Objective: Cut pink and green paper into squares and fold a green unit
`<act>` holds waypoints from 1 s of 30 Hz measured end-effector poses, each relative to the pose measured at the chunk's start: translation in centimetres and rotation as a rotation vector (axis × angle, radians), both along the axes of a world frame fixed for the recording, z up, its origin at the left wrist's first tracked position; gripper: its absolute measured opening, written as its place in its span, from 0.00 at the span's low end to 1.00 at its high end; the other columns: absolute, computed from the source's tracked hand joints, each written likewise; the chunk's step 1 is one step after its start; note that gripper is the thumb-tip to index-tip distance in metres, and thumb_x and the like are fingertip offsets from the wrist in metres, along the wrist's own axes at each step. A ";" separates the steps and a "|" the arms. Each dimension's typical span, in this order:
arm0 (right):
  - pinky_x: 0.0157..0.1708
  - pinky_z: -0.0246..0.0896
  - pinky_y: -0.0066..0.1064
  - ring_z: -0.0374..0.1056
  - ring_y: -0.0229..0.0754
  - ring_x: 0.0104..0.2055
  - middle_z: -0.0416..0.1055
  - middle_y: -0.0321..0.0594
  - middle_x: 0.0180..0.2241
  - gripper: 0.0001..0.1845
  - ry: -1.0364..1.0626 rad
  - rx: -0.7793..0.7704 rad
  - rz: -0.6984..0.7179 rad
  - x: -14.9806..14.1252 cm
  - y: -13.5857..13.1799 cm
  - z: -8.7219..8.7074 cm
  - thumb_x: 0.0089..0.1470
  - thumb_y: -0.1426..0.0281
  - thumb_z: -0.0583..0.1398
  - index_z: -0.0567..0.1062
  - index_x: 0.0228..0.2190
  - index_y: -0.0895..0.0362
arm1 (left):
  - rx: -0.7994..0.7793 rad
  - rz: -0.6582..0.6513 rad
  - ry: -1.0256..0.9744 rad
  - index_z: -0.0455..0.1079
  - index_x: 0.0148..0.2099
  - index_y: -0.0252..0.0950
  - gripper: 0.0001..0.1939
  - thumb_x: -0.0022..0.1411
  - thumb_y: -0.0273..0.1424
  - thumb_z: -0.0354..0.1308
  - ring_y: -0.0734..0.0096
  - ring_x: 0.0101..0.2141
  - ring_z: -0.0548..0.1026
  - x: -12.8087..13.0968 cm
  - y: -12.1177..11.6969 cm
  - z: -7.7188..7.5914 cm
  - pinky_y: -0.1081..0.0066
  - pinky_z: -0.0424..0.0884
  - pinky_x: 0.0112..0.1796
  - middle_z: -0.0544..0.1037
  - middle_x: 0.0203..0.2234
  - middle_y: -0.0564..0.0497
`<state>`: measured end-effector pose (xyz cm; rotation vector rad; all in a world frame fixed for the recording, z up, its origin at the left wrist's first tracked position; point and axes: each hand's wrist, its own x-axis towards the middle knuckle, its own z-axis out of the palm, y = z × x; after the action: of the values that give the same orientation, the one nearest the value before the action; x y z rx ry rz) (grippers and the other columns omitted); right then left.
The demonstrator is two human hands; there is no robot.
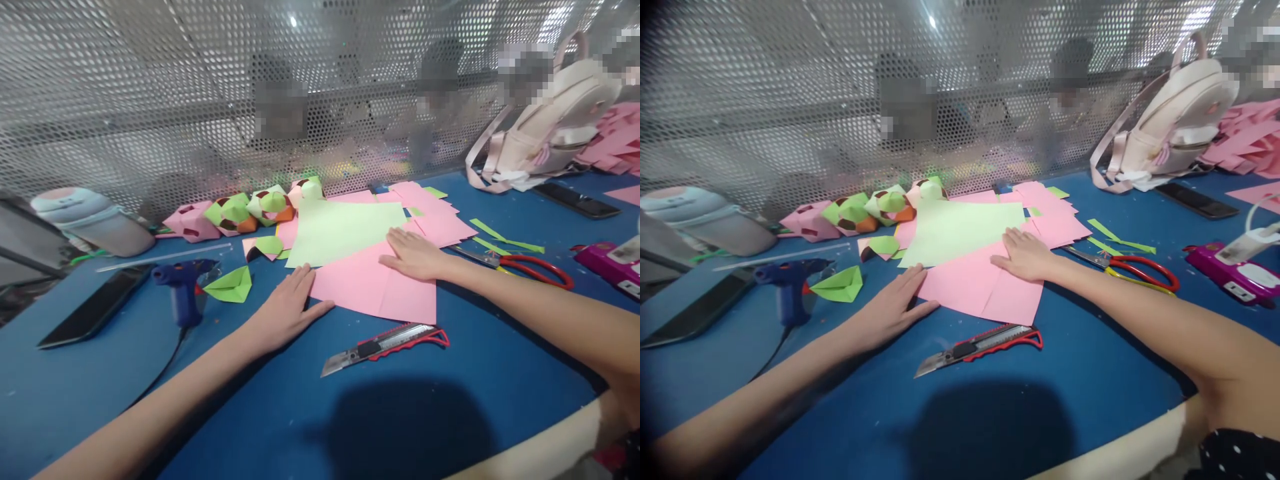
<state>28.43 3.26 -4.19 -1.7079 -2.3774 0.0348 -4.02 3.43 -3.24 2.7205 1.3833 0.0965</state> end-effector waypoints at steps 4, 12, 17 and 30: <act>0.60 0.53 0.48 0.61 0.57 0.63 0.65 0.63 0.60 0.33 -0.002 0.034 -0.013 1.7 -0.3 0.6 0.67 0.53 0.45 0.70 0.54 0.67 | -0.009 0.015 -0.031 0.57 0.68 0.28 0.40 0.68 0.54 0.46 0.46 0.67 0.57 -0.7 0.0 0.9 0.48 0.58 0.64 0.59 0.67 0.32; 0.48 0.60 0.41 0.71 0.50 0.45 0.77 0.51 0.40 0.14 0.115 0.063 -0.025 2.6 1.9 3.2 0.53 0.72 0.57 0.79 0.38 0.62 | 0.000 -0.012 -0.148 0.62 0.63 0.32 0.31 0.67 0.47 0.48 0.52 0.60 0.69 0.6 0.9 2.5 0.53 0.64 0.59 0.69 0.62 0.37; 0.40 0.65 0.32 0.72 0.40 0.39 0.79 0.41 0.38 0.13 0.309 0.118 0.028 1.5 0.5 7.7 0.56 0.72 0.55 0.79 0.38 0.59 | 0.093 -0.015 -0.285 0.61 0.65 0.33 0.32 0.64 0.43 0.51 0.53 0.59 0.70 3.1 1.7 5.0 0.55 0.67 0.58 0.70 0.61 0.38; 0.52 0.65 0.35 0.70 0.39 0.51 0.74 0.40 0.49 0.24 0.822 0.679 0.377 1.2 -3.2 13.5 0.55 0.58 0.66 0.70 0.51 0.51 | 0.620 -0.054 -0.893 0.71 0.50 0.37 0.10 0.70 0.33 0.52 0.69 0.45 0.75 4.2 1.6 12.6 0.63 0.73 0.48 0.78 0.43 0.55</act>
<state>29.68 0.08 9.33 -0.7144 -1.7407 -0.0115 0.17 5.03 9.40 2.4772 1.0788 1.7233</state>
